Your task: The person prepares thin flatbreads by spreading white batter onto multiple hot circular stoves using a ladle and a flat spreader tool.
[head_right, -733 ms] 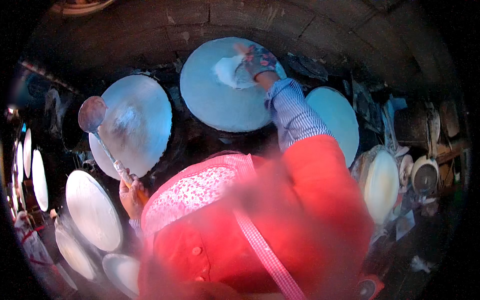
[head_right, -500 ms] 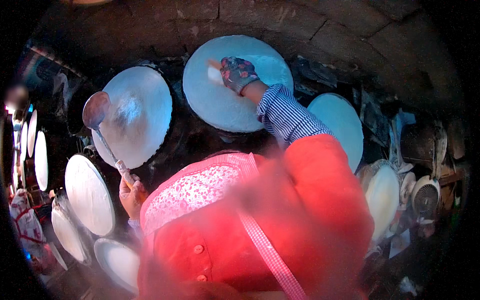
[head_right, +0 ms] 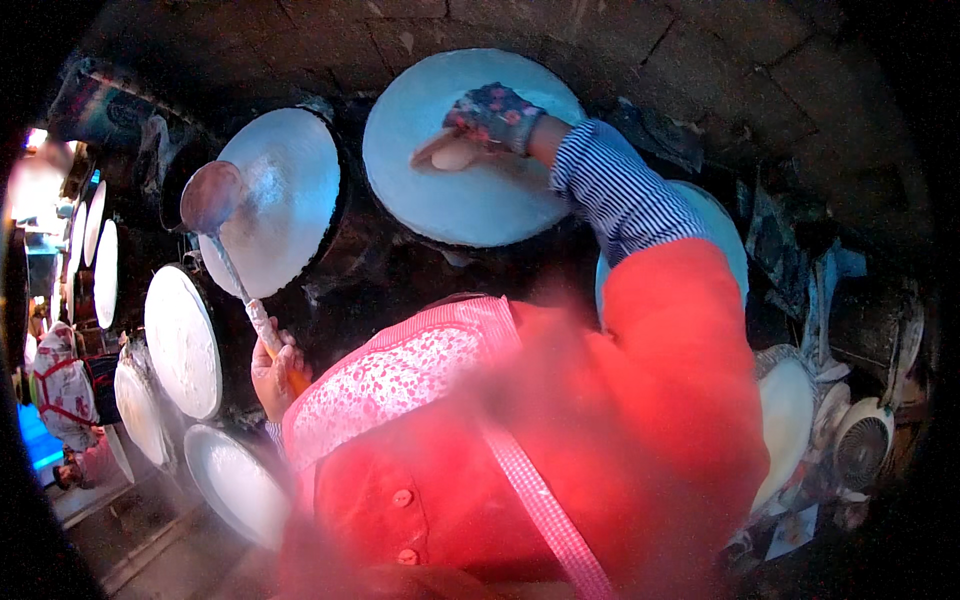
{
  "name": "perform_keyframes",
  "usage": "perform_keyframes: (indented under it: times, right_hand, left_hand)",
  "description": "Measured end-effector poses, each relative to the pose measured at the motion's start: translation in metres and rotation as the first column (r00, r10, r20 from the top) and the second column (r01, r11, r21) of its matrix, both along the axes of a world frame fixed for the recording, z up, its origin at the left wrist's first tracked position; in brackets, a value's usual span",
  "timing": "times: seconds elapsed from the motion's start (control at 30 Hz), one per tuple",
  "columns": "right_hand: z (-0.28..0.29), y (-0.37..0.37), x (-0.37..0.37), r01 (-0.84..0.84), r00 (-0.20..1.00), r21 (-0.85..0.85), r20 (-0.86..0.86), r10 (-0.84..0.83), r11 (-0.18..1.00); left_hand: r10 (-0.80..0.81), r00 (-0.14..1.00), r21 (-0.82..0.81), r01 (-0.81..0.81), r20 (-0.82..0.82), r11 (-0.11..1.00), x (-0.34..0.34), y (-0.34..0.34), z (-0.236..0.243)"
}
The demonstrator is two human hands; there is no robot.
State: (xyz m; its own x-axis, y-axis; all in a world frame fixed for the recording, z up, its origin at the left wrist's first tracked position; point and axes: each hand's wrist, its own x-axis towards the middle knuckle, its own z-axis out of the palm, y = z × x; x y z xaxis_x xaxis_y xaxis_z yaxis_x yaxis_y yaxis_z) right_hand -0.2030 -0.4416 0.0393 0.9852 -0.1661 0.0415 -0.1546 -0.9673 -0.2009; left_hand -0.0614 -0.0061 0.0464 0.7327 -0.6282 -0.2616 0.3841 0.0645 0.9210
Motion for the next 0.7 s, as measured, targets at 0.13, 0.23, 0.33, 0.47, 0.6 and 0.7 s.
perform_keyframes:
  times: [0.13,0.23,0.33,0.47,0.6,0.7]
  right_hand:
    - [-0.005,-0.007,-0.059,0.203,0.979,0.081,0.014,-0.204,0.976]
    - [-0.041,-0.011,-0.096,0.696,0.714,0.080,0.028,-0.700,0.714]
    - [-0.061,0.014,-0.095,0.806,0.497,0.432,-0.125,-0.859,0.404]
    - [-0.059,0.050,-0.042,0.793,0.454,0.498,-0.098,-0.886,0.351]
    - [-0.052,0.023,0.010,0.811,0.448,0.454,-0.078,-0.891,0.368]
    - [-0.059,0.005,0.012,0.811,0.496,0.383,-0.049,-0.867,0.442]
  left_hand:
    - [-0.056,0.998,0.030,0.057,-0.005,0.998,-0.020,-0.011,0.005]
    - [-0.115,0.993,0.051,0.116,-0.015,0.992,-0.031,-0.022,0.007]
    - [-0.187,0.980,0.012,0.188,-0.066,0.982,-0.032,-0.032,0.004]
    - [-0.286,0.956,0.062,0.290,-0.072,0.955,-0.021,-0.047,0.001]
    - [-0.363,0.926,0.082,0.371,-0.100,0.925,0.000,-0.064,0.002]
    - [-0.422,0.901,0.142,0.432,-0.096,0.890,0.018,-0.076,0.004]
